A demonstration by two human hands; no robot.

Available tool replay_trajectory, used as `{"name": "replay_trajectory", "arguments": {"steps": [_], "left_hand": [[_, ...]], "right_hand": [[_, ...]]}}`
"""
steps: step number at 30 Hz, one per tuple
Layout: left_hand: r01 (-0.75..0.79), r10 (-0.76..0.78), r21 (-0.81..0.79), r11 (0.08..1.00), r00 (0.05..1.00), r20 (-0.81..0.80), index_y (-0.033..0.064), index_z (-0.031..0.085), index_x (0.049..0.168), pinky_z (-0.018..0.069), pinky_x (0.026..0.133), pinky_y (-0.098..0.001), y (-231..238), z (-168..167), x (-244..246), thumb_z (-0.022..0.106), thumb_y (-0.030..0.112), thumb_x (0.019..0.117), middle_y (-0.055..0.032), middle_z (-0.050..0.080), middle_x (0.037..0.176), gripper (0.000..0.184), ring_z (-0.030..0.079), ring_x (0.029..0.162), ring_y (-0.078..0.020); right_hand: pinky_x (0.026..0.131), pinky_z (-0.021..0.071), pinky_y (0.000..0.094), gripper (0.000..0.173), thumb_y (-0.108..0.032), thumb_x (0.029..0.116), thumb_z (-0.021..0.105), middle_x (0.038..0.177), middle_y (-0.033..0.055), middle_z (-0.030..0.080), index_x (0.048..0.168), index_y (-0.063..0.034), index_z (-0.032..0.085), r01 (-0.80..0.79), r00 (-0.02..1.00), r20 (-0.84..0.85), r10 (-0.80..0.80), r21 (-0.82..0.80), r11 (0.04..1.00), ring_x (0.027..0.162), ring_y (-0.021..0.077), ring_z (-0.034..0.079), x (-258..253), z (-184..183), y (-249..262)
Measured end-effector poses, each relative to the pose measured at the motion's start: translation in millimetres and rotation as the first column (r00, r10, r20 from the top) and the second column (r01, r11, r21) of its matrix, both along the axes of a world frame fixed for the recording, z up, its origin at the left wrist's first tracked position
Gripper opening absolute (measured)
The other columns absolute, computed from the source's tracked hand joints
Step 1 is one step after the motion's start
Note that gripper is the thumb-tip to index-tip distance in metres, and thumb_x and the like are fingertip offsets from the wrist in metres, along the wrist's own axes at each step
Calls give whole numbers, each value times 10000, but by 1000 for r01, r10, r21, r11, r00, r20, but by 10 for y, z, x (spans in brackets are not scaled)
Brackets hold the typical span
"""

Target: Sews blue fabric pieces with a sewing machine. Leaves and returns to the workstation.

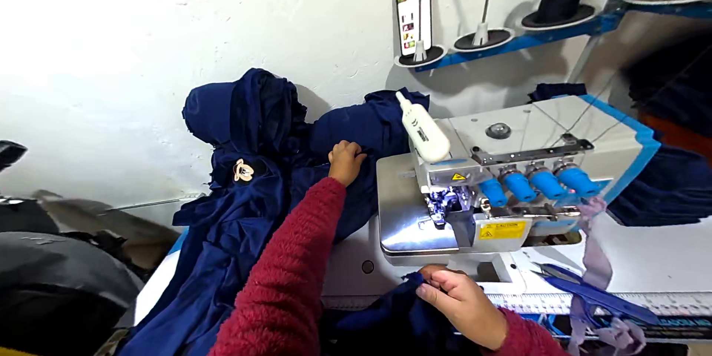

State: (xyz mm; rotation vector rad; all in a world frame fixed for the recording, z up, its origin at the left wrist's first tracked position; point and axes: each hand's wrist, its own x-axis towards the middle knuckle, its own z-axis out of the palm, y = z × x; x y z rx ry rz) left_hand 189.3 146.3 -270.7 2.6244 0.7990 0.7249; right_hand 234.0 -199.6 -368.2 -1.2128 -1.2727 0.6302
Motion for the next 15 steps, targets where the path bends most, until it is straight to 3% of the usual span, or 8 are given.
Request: {"name": "replay_trajectory", "arguments": {"steps": [3, 6, 8, 12, 15], "left_hand": [[60, -74, 92, 994, 986, 150, -60, 720, 1096, 487, 1055, -534, 37, 214, -222, 600, 148, 1021, -234, 703, 1156, 252, 657, 1160, -365], [24, -39, 81, 996, 981, 191, -101, 604, 1215, 530, 953, -536, -107, 656, -505, 473, 177, 1081, -264, 684, 1094, 335, 685, 1031, -364], [32, -66, 197, 980, 983, 171, -111, 566, 1241, 539, 926, -540, -289, 1023, -688, 436, 175, 1094, -278, 675, 1084, 347, 688, 1008, -378], [162, -232, 504, 848, 969, 79, -114, 598, 1154, 520, 969, -495, -789, 1677, -1072, 457, 149, 1078, -275, 655, 1089, 308, 661, 1040, -366], [173, -291, 645, 745, 953, 80, -99, 605, 1130, 536, 909, -446, -1271, 2042, -1348, 474, 166, 1080, -250, 658, 1032, 300, 662, 966, -316]], "right_hand": [[577, 473, 193, 249, -314, 1007, 630, 708, -88, 607, 874, -113, 693, 4, 999, -34, -5, -26, 1000, 636, -23, 553, 4, 37, -9], [585, 478, 209, 262, -322, 1003, 626, 696, -96, 608, 850, -123, 702, -1, 998, -60, -4, -77, 997, 632, -17, 555, 7, 80, -16], [608, 492, 223, 261, -323, 999, 624, 705, -94, 621, 848, -127, 709, -10, 997, -82, 0, -127, 992, 644, -13, 568, 9, 133, -16], [655, 525, 249, 214, -282, 987, 646, 725, -70, 661, 873, -118, 725, -32, 991, -135, 5, -199, 980, 672, 7, 607, -4, 173, -32], [631, 521, 275, 190, -209, 1001, 643, 710, -19, 651, 882, -78, 713, -30, 988, -154, -2, -207, 978, 650, 52, 602, -51, 234, -56]]}}
